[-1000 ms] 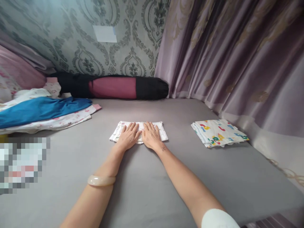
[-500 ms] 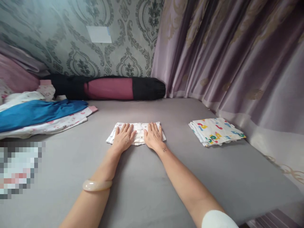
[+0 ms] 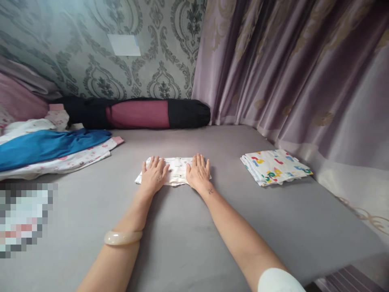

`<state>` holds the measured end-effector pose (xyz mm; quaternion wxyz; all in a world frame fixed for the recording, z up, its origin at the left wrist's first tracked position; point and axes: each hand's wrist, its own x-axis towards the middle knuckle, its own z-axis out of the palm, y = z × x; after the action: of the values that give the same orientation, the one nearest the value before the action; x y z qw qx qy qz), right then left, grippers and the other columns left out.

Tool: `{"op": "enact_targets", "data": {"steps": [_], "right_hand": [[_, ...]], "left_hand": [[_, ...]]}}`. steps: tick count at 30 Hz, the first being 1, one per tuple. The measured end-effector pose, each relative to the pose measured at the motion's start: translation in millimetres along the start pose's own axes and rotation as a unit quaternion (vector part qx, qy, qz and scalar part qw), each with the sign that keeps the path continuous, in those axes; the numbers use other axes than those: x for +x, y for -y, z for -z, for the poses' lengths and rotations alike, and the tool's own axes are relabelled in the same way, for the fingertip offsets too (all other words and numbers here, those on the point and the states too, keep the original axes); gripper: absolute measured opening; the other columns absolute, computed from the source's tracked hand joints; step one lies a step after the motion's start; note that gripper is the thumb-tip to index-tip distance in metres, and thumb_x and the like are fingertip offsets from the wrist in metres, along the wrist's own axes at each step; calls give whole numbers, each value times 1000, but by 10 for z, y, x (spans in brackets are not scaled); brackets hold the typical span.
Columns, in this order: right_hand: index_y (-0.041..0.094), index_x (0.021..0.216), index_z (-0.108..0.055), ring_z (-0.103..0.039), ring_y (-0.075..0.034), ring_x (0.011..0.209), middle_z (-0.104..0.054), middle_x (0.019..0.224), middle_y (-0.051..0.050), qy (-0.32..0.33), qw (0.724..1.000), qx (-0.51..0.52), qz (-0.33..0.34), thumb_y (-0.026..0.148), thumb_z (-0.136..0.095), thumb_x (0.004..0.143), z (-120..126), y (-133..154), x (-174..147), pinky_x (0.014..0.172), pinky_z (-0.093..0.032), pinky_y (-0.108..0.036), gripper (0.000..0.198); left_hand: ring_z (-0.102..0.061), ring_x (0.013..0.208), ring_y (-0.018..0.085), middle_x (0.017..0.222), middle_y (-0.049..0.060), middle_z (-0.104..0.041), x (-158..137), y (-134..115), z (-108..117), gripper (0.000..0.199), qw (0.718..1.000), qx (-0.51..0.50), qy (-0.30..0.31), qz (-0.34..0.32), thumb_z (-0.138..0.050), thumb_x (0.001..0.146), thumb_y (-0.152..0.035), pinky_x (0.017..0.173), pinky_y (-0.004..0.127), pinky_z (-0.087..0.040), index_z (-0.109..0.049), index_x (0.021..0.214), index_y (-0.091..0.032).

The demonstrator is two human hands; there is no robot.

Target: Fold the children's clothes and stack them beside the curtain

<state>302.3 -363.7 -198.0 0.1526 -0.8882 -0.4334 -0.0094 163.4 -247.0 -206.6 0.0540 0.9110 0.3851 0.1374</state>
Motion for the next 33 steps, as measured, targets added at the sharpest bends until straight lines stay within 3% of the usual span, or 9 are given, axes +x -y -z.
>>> {"op": "enact_targets", "data": {"steps": [4, 11, 16, 19, 22, 24, 27, 30, 33], "right_hand": [[-1, 149, -33, -19, -31, 148, -25, 159, -20, 6, 1000, -8, -23, 38, -26, 100, -3, -44, 16, 119, -4, -51, 63], [1, 150, -33, -19, -31, 148, -23, 159, -20, 33, 999, 3, -42, 41, -24, 101, -9, -51, 19, 117, -15, -48, 64], [-2, 150, -31, -18, -31, 148, -22, 160, -21, 36, 998, 24, -45, 39, -28, 101, -6, -49, 26, 118, -15, -45, 64], [1, 149, -33, -19, -30, 148, -23, 160, -20, 50, 995, 76, -51, 33, -35, 98, 55, -105, 69, 119, -17, -43, 60], [4, 147, -40, -29, -25, 145, -32, 157, -19, 63, 971, 217, -83, 24, -45, 93, 174, -245, 163, 117, -25, -34, 58], [9, 141, -49, -45, -22, 135, -48, 147, -17, 70, 945, 296, -122, 21, -48, 90, 265, -366, 237, 108, -37, -30, 52], [10, 122, -63, -68, -20, 102, -71, 112, -14, 90, 925, 333, -162, 20, -49, 90, 382, -522, 329, 84, -52, -26, 37], [9, 102, -68, -69, -14, 72, -73, 81, -9, 116, 908, 351, -195, 16, -53, 87, 450, -595, 380, 64, -53, -20, 22], [9, 83, -67, -61, -10, 53, -67, 65, -5, 141, 901, 346, -220, 16, -56, 86, 472, -597, 396, 52, -49, -18, 13]], "left_hand": [[-29, 145, 32, 152, 19, -42, 2, 72, -17, 50, 998, 8, -40, 51, -31, 98, -37, 117, 59, -16, -52, 136, -13], [-36, 141, 34, 151, 21, -41, 6, 123, -34, 49, 998, 30, 3, 53, -30, 98, -42, 112, 60, -27, -51, 134, -15], [-37, 140, 33, 151, 21, -40, 14, 111, -34, 48, 998, 28, 3, 57, -30, 98, -42, 110, 56, -31, -50, 134, -16], [-42, 136, 33, 148, 21, -44, 32, 123, -25, 48, 997, 10, -8, 78, -32, 97, -41, 110, 52, -33, -51, 132, -15], [-51, 128, 33, 138, 23, -53, 70, 184, -11, 49, 992, -20, -25, 121, -36, 95, -39, 106, 45, -39, -52, 131, -10], [-53, 124, 34, 131, 24, -57, 97, 255, 7, 49, 986, -26, -32, 159, -39, 92, -39, 102, 45, -42, -55, 127, -9], [-54, 120, 38, 125, 25, -60, 135, 374, 67, 47, 979, -21, -33, 202, -44, 89, -41, 96, 47, -45, -61, 119, -10], [-61, 109, 36, 108, 23, -68, 176, 441, 191, 37, 977, -51, 8, 209, -48, 85, -37, 89, 44, -49, -66, 106, -11], [-66, 96, 32, 89, 17, -72, 209, 419, 355, 24, 963, -99, 72, 239, -54, 81, -34, 82, 37, -50, -68, 84, -15]]}}
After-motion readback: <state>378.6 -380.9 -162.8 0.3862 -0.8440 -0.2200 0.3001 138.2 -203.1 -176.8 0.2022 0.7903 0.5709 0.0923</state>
